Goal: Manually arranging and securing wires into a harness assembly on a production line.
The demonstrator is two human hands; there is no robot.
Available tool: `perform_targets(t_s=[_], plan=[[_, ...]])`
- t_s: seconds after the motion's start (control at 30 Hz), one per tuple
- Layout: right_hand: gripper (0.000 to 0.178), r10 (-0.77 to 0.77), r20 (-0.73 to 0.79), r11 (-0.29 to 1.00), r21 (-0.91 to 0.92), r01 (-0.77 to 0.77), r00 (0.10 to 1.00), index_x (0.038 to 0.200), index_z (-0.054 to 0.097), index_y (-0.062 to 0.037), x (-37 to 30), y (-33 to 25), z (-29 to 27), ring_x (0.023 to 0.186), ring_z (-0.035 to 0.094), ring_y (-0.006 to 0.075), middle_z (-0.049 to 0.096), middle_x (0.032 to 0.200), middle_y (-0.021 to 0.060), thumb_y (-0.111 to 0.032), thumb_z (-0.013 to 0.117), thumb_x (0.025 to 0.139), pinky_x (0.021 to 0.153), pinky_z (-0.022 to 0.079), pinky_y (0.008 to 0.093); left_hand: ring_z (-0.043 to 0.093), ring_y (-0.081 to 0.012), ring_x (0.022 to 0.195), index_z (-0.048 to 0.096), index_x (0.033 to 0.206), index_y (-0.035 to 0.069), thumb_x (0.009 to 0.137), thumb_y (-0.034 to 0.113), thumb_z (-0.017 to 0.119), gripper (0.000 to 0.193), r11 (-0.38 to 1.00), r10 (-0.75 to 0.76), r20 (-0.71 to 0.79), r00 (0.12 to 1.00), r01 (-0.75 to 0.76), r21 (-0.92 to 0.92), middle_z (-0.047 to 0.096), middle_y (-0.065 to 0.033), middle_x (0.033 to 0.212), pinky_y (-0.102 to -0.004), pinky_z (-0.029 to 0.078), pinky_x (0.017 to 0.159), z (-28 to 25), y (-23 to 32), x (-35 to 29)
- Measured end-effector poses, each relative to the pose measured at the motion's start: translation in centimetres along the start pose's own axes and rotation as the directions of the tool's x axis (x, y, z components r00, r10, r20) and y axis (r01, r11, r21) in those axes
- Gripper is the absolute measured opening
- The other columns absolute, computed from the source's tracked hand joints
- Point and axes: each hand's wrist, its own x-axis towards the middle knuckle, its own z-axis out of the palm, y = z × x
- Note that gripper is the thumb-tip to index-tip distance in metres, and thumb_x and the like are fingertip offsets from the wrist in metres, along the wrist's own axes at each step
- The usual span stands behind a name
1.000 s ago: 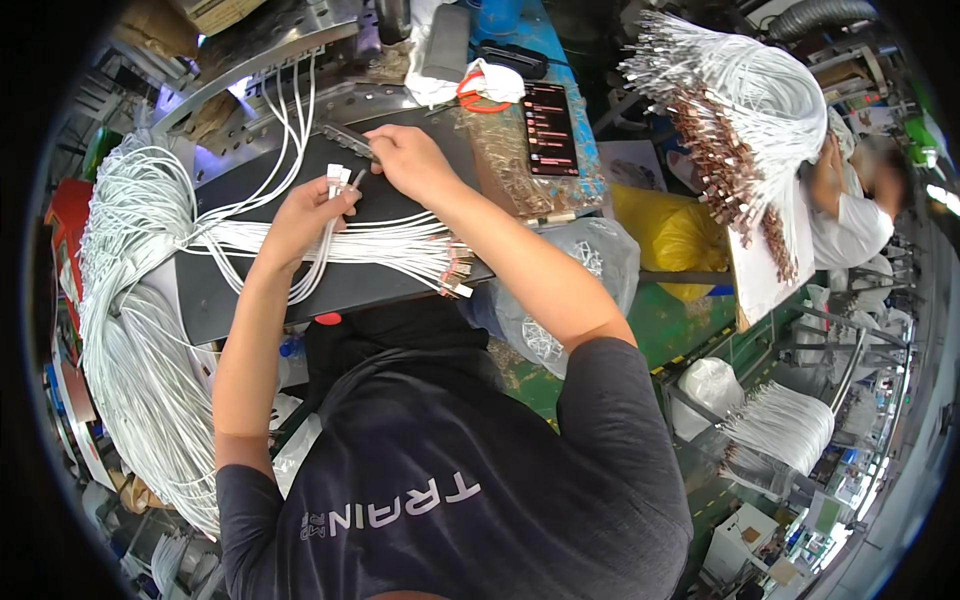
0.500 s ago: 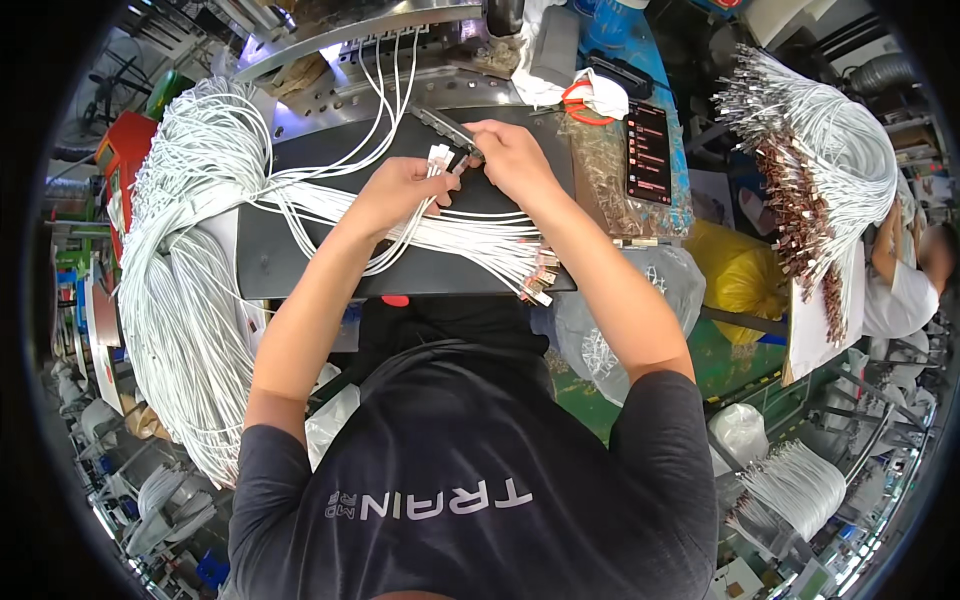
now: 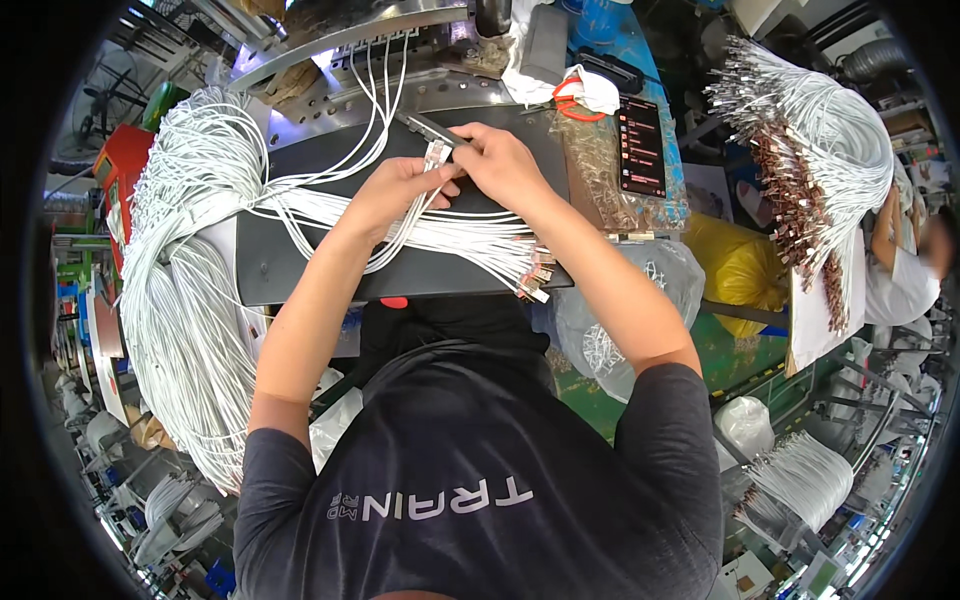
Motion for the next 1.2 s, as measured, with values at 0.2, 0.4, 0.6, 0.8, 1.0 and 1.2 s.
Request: perform_targets(t_s=[0.2,0.4,0.6,0.8,1.0,1.2], plan=[[0.036,-0.017,0.008,0.998,0.067,0.016,1.000,0.117,0.071,-0.0013,0.2,0.4,-2.1,0.080,0.070,0.0188,0.074,0.088,0.0110,-0.018,0.069,0.085,0.078,0.054,0.0328,0.062,-0.0088,0.073,0.075,0.105,0.000,0.097,0.026,0.069,0.027,0.994,-0.078,-0.009,0.997,0.078,0.071,0.068,-0.0011,0.085,-0.0232,0.049,0.068,-1.0,0.8,-0.2],[0.035,-0.079,0.028,0.994,-0.069,0.081,0.996,0.119,0.068,0.0020,0.0,-0.3,-0.6,0.077,0.066,0.0117,0.073,0.086,0.0068,-0.012,0.067,0.087,0.071,0.051,0.0280,0.059,-0.0086,0.066,0.075,0.100,0.001,0.095,0.024,0.069,0.024,0.999,-0.041,-0.095,0.995,0.044,0.025,0.066,0.0005,0.080,-0.0236,0.045,0.062,-1.5,-0.2,-0.7],[0.034,-0.080,0.060,0.990,-0.111,0.086,0.995,0.119,0.068,0.0014,-0.1,-0.1,-1.2,0.078,0.066,0.0107,0.073,0.086,0.0071,-0.011,0.067,0.088,0.071,0.051,0.0276,0.060,-0.0089,0.068,0.075,0.100,0.001,0.095,0.023,0.069,0.023,0.997,-0.078,-0.124,0.989,0.080,0.011,0.065,0.0006,0.081,-0.0237,0.046,0.064,-0.8,0.3,-0.4],[0.044,-0.053,0.149,0.998,-0.025,0.058,0.987,0.115,0.070,0.0005,0.4,0.4,-1.8,0.078,0.068,0.0138,0.074,0.088,0.0082,-0.028,0.080,0.084,0.072,0.051,0.0296,0.055,-0.0056,0.066,0.074,0.099,0.003,0.096,0.025,0.067,0.023,0.999,-0.036,-0.127,0.991,0.034,-0.022,0.062,0.0029,0.078,-0.0214,0.043,0.062,-1.1,-0.2,0.1],[0.052,-0.031,0.039,0.997,-0.065,0.033,0.999,0.112,0.071,-0.0010,0.3,1.0,-3.4,0.078,0.068,0.0142,0.074,0.088,0.0078,-0.039,0.087,0.080,0.072,0.051,0.0291,0.054,-0.0051,0.064,0.074,0.098,0.004,0.097,0.025,0.067,0.023,0.998,-0.045,-0.090,0.995,0.049,0.047,0.061,0.0044,0.077,-0.0207,0.041,0.060,-2.7,-0.1,-0.2],[0.047,-0.037,0.180,0.999,-0.014,0.040,0.983,0.116,0.070,-0.0011,-0.9,-0.3,-3.1,0.081,0.068,0.0124,0.075,0.093,0.0086,-0.029,0.086,0.082,0.074,0.052,0.0281,0.055,-0.0056,0.065,0.074,0.099,0.004,0.096,0.027,0.069,0.024,0.993,-0.100,-0.096,0.990,0.105,0.050,0.064,0.0026,0.079,-0.0207,0.041,0.059,-1.3,0.7,-0.5]])
